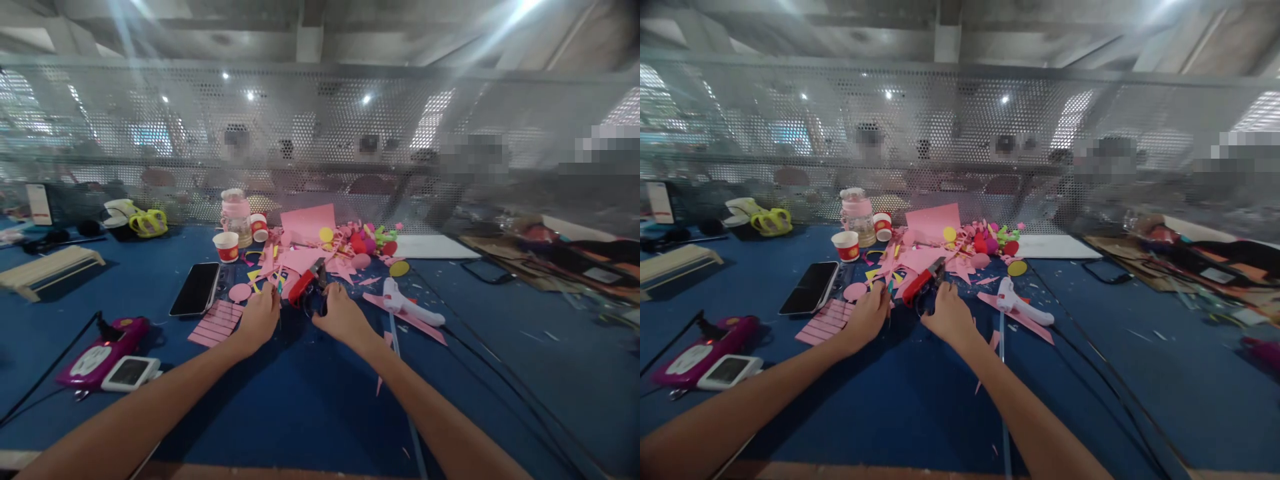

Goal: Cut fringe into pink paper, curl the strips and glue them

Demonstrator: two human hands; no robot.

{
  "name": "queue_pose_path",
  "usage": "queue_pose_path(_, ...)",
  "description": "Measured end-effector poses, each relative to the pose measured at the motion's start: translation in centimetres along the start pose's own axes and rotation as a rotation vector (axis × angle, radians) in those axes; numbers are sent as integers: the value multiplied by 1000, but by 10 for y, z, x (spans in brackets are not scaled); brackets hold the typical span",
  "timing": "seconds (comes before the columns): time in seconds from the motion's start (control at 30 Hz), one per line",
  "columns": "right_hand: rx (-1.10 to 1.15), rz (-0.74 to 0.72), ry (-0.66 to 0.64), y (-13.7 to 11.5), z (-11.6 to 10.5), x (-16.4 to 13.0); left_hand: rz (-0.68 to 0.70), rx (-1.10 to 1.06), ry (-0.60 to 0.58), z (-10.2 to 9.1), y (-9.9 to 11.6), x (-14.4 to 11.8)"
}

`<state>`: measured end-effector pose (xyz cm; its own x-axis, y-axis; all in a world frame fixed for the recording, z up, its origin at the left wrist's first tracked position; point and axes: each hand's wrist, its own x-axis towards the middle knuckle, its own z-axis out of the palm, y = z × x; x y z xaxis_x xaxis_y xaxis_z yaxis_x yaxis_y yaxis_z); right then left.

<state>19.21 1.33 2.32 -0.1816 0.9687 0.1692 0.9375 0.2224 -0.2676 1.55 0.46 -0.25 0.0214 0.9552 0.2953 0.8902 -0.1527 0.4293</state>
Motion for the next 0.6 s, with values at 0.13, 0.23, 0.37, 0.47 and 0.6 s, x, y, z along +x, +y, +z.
queue_pose_path(0.13,-22,67,-97,0,-4,1,48,94,-14,2,3,-4)
queue_pose_path(0.23,29,65,-93,7,-6,3,130,160,-3,4,3,-5)
queue_pose_path(0.37,110,43,-6,16,-21,9,286,178,10,1,4,-6)
queue_pose_path(0.47,326,93,107,20,-36,12,421,190,30,-1,6,-9)
queue_pose_path(0.6,481,292,-47,24,-39,15,502,175,8,0,7,-11)
